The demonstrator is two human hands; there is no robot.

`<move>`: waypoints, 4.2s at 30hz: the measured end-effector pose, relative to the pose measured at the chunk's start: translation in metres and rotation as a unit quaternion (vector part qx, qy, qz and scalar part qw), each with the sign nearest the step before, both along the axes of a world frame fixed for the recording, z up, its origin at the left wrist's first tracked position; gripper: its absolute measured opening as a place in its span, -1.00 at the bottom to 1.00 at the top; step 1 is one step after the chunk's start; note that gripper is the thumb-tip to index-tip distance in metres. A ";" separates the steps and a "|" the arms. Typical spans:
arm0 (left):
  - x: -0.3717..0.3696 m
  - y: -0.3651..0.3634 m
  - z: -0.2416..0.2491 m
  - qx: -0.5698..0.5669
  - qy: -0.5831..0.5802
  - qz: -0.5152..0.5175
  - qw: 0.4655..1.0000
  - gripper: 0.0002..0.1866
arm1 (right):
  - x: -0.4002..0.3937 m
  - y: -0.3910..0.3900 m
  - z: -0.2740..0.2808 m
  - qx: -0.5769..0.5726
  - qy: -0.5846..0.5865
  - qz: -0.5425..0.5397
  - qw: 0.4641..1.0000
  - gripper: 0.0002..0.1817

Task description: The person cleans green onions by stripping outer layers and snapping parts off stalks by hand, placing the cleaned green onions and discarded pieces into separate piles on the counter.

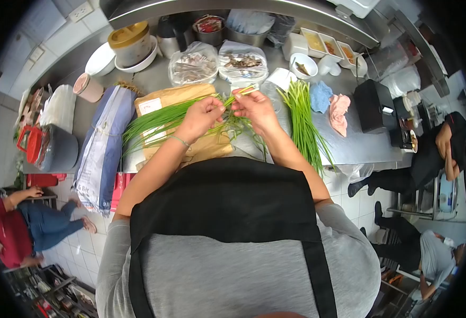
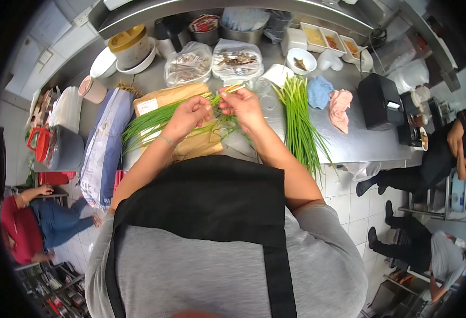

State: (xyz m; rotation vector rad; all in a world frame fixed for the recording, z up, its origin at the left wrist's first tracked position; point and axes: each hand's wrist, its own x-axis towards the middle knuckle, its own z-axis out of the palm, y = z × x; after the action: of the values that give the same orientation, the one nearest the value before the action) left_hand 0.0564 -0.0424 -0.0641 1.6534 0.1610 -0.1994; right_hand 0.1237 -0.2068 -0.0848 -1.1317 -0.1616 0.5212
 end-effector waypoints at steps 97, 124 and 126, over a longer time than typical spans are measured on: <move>-0.009 -0.030 0.004 -0.093 -0.022 -0.020 0.995 -0.93 | -0.033 -0.014 0.009 -0.004 -0.081 -0.043 0.996 -0.75; -0.036 0.054 -0.013 0.345 -0.250 0.123 0.896 -0.74 | 0.069 -0.168 0.106 -0.540 -0.389 -0.066 0.744 -0.75; -0.039 0.055 -0.007 0.343 -0.205 0.092 0.912 -0.69 | 0.095 -0.163 0.046 -0.592 -0.347 -0.011 0.727 -0.69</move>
State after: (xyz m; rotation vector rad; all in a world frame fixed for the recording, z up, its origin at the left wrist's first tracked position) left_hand 0.0176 0.0124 -0.0713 2.3233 0.0661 0.3987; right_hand 0.2189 -0.3701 -0.0392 -2.5835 -0.5046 0.0796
